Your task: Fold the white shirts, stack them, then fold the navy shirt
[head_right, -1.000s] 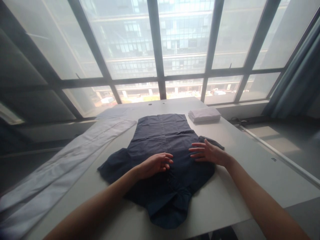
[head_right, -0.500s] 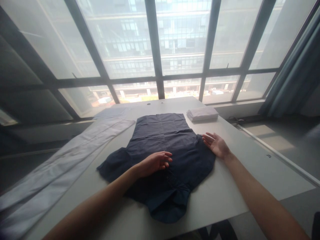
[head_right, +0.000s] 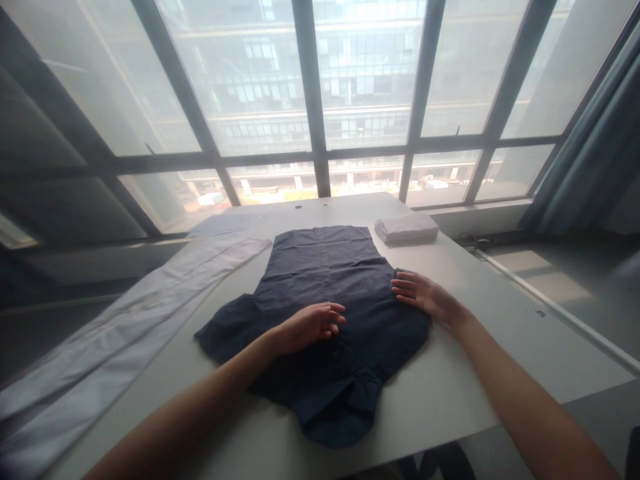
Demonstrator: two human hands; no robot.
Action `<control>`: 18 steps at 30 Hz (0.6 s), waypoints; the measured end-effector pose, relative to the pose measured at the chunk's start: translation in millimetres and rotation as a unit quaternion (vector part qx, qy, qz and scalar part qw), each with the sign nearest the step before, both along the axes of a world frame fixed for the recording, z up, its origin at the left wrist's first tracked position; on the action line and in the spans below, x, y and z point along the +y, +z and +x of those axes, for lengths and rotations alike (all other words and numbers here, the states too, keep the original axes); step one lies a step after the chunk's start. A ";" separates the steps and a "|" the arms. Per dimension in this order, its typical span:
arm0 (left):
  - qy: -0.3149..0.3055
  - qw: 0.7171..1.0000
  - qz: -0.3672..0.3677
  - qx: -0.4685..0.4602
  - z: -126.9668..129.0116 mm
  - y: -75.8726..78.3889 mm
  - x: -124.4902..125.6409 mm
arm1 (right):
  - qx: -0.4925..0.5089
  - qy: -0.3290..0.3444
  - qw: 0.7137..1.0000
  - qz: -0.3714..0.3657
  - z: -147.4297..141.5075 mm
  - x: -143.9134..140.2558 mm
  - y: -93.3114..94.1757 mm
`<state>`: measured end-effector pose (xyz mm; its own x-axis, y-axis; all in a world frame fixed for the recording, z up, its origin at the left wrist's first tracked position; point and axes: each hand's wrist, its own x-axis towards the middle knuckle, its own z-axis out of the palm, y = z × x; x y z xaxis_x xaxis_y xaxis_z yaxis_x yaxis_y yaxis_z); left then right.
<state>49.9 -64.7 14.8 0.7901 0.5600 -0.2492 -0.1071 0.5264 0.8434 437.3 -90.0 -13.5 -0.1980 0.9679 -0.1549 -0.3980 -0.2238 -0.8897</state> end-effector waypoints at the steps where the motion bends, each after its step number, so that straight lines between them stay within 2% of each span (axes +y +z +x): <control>1: 0.000 1.000 0.000 0.000 0.0 0.2 0.0 | 0.012 -0.034 0.999 0.000 3.1 2.9 -2.0; 5: 0.001 1.000 0.001 0.005 0.3 0.7 -0.1 | 0.045 -0.150 0.988 0.007 14.8 10.7 -7.3; 8: 0.003 1.000 0.001 0.007 0.5 0.5 -0.1 | 0.048 -0.194 0.980 0.007 18.2 11.5 -7.6; 16: 0.000 1.000 -0.004 0.006 1.0 0.3 0.0 | 0.057 -0.206 0.977 0.000 13.5 10.3 -3.3; 18: 0.000 1.000 -0.004 0.005 0.8 0.2 -0.1 | 0.055 -0.175 0.983 0.011 11.3 5.4 2.5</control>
